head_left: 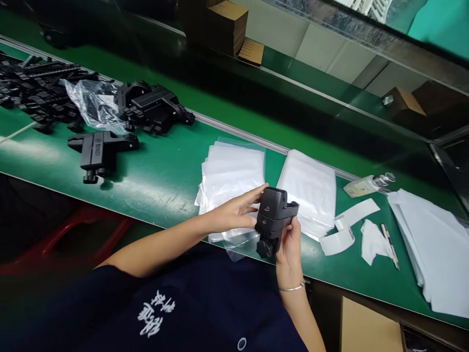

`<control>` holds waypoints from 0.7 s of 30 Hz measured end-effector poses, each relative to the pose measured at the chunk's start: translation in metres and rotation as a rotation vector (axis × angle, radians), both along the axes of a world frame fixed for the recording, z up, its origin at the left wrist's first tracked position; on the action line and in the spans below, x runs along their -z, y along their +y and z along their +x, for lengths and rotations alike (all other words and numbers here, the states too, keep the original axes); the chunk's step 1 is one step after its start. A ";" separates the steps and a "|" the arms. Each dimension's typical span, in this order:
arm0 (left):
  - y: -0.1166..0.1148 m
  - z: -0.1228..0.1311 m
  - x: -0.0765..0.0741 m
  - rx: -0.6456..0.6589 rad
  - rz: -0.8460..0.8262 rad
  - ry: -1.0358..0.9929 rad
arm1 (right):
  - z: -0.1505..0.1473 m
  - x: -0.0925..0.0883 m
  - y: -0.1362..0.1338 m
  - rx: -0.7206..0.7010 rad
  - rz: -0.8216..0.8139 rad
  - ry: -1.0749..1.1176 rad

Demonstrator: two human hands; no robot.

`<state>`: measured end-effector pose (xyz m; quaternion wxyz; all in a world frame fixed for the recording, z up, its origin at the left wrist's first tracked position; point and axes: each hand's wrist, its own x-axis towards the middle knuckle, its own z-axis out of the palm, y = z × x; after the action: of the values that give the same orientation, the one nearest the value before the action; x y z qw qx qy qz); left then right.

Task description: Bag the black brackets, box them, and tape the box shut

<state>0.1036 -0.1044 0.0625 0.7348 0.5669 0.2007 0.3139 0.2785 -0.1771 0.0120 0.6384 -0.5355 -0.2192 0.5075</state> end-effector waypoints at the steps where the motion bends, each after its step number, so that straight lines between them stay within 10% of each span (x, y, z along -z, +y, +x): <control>1: 0.000 0.000 -0.001 0.032 0.044 0.034 | 0.000 0.004 -0.001 -0.036 -0.020 -0.010; 9: 0.017 0.016 -0.017 -0.140 0.094 0.267 | -0.011 0.017 -0.014 -0.166 -0.050 -0.047; 21: 0.004 -0.029 -0.011 0.072 0.482 0.346 | 0.012 0.000 -0.021 -0.098 0.135 0.126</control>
<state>0.0751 -0.1004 0.0736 0.5444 0.7769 0.2225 0.2248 0.2908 -0.1977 0.0119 0.6600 -0.4469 -0.2385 0.5548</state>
